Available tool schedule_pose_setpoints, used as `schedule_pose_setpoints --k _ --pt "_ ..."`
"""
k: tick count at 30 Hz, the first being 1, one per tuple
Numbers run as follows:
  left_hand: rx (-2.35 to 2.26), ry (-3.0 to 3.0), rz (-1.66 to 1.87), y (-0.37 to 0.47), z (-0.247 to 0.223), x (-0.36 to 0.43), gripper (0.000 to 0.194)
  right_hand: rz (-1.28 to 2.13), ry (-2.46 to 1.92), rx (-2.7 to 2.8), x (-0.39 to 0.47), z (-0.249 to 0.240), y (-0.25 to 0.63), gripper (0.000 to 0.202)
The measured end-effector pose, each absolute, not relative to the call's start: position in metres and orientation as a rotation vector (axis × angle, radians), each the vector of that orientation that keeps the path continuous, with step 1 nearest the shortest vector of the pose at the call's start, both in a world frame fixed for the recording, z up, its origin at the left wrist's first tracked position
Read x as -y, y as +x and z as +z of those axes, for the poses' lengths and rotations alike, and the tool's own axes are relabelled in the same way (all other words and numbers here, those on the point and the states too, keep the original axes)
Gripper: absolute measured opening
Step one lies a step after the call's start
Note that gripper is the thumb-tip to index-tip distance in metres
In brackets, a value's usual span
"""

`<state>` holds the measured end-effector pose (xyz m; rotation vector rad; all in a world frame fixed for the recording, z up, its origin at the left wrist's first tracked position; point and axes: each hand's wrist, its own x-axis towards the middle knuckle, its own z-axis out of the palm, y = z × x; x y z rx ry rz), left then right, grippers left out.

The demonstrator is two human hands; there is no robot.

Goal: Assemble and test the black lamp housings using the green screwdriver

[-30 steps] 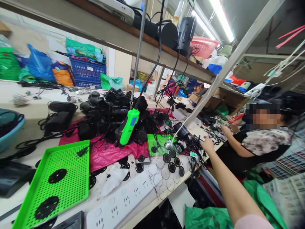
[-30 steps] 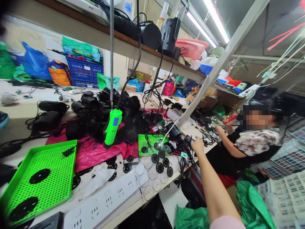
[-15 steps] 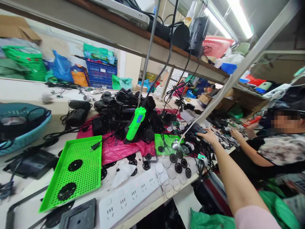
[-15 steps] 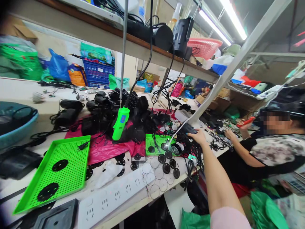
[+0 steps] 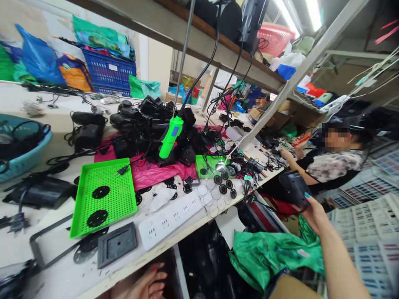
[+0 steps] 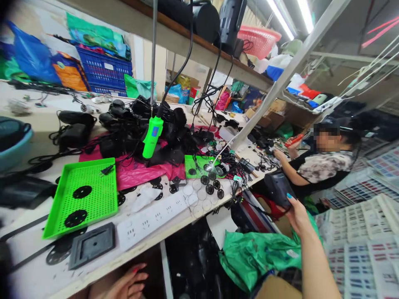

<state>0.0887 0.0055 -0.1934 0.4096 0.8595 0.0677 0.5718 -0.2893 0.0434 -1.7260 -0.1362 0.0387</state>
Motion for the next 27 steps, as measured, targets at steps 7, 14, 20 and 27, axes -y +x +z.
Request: schedule_pose_setpoints --k 7,14,20,27 --pt "-0.640 1.006 0.041 0.099 -0.131 0.016 0.051 0.396 -1.946 0.218 0.266 0.060 0.410 0.070" --pt "-0.741 0.837 0.517 0.083 -0.045 0.035 0.081 1.061 -1.637 0.587 0.135 0.004 0.204 0.062" --pt "-1.159 0.748 0.960 0.014 -0.025 -0.005 0.082 1.219 -1.583 0.961 0.099 -0.050 0.142 0.065" --pt "-1.277 0.796 1.213 -0.039 -0.007 -0.024 0.071 1.336 -1.937 1.446 0.144 -0.127 0.152 0.059"
